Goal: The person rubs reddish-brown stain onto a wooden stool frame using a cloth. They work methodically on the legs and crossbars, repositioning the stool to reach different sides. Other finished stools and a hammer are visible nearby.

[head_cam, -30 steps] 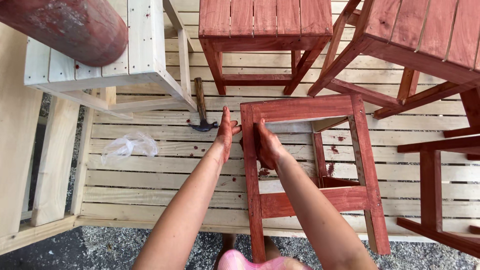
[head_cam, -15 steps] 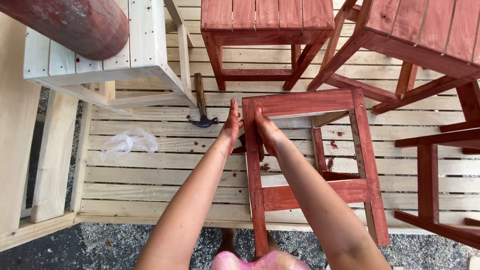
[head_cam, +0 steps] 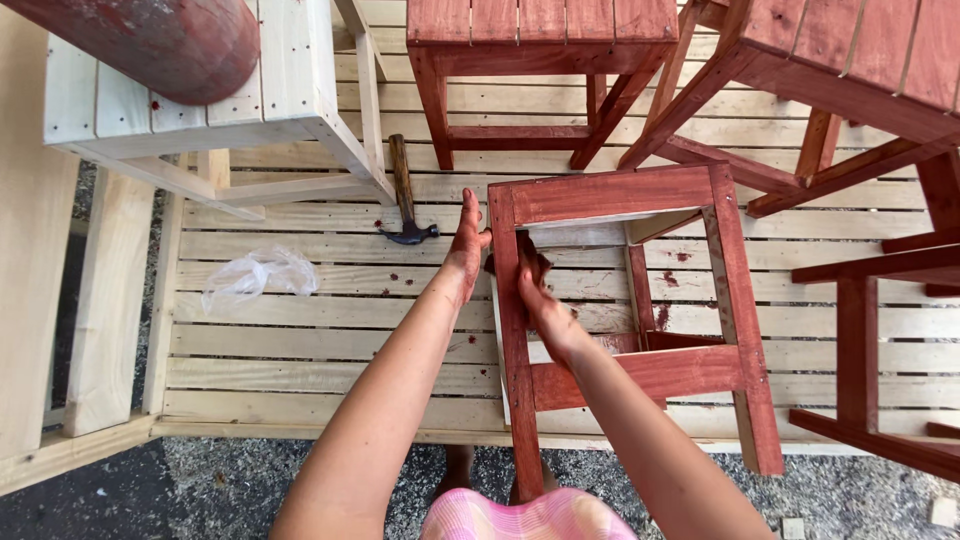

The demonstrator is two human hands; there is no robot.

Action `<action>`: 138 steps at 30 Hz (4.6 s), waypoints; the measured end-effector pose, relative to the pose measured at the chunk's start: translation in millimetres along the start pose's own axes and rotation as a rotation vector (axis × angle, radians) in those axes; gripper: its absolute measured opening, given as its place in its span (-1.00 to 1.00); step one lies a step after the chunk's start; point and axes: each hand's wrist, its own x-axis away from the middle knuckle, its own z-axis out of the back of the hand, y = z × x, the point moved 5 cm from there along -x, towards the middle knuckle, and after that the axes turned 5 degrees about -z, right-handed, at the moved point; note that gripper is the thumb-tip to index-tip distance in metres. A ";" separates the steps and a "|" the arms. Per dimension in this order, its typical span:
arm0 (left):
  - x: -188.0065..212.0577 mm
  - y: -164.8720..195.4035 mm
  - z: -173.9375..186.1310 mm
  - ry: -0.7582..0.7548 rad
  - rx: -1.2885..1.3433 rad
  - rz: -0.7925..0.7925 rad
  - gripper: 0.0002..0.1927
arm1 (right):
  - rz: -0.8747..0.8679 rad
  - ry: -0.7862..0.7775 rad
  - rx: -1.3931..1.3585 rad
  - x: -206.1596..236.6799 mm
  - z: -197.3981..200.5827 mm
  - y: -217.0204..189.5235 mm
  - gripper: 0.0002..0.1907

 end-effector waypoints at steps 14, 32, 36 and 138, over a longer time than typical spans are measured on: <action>3.6 -8.5 -2.4 -0.025 -0.033 0.043 0.19 | -0.012 -0.131 -0.498 -27.6 -14.0 -37.1 -0.23; -1.7 -8.4 -9.5 -0.071 -0.021 -0.002 0.20 | -0.206 -0.207 0.645 64.2 -13.1 -24.4 -0.14; 1.3 -6.5 -11.4 -0.047 -0.049 0.028 0.19 | -0.420 -0.226 0.645 66.6 -13.8 -15.1 -0.13; 16.0 -20.0 10.5 -0.045 -0.078 0.277 0.26 | -0.094 -0.064 -0.407 -44.6 24.8 -54.0 -0.20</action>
